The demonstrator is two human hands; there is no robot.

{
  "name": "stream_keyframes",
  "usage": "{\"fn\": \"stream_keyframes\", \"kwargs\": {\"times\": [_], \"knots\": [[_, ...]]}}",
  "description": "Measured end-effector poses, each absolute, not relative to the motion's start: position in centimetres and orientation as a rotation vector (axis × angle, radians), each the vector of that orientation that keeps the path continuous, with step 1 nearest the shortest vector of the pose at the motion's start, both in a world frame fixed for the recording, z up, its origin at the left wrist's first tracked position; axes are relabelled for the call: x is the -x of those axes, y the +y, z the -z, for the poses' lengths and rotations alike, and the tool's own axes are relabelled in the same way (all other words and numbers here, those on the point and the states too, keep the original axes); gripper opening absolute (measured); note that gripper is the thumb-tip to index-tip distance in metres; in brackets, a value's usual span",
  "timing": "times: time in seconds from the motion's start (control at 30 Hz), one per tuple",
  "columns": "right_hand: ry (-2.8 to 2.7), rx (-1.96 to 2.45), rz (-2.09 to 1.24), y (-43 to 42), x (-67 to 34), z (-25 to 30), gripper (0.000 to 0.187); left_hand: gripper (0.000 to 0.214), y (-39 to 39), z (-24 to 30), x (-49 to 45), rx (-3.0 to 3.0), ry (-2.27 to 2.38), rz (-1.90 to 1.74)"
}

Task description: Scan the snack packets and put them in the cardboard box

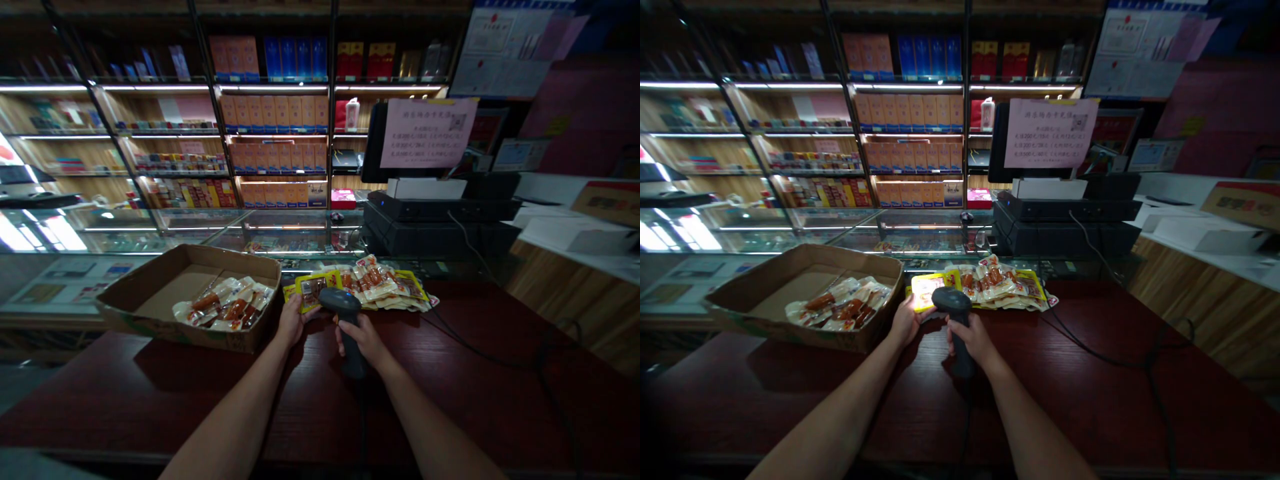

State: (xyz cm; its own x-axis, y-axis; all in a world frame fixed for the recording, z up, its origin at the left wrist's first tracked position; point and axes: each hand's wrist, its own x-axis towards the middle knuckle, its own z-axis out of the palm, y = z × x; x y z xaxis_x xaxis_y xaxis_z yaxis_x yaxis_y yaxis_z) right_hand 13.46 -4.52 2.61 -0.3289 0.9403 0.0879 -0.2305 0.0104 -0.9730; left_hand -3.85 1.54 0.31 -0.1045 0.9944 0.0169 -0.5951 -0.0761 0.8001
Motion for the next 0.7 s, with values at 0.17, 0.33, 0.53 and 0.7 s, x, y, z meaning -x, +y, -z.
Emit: {"fn": "stream_keyframes", "kwargs": {"times": [0.17,0.33,0.53,0.7], "knots": [[-1.297,0.814,-1.517,-4.5,-13.4,-2.7,0.033,0.026,1.6,-0.4,3.8,-0.692,0.805,-1.539],[-1.289,0.82,-1.514,-4.5,-13.4,-2.7,0.034,0.026,1.5,-0.1,4.1,-0.741,0.714,-1.557],[-1.26,0.833,-1.523,-4.4,-13.4,-2.4,0.036,0.024,1.5,-0.2,4.2,-0.693,0.727,-1.589],[-1.208,0.818,-1.511,-4.6,-12.4,-3.7,0.036,0.015,1.4,-2.1,4.6,-0.549,0.727,-1.713]]}}
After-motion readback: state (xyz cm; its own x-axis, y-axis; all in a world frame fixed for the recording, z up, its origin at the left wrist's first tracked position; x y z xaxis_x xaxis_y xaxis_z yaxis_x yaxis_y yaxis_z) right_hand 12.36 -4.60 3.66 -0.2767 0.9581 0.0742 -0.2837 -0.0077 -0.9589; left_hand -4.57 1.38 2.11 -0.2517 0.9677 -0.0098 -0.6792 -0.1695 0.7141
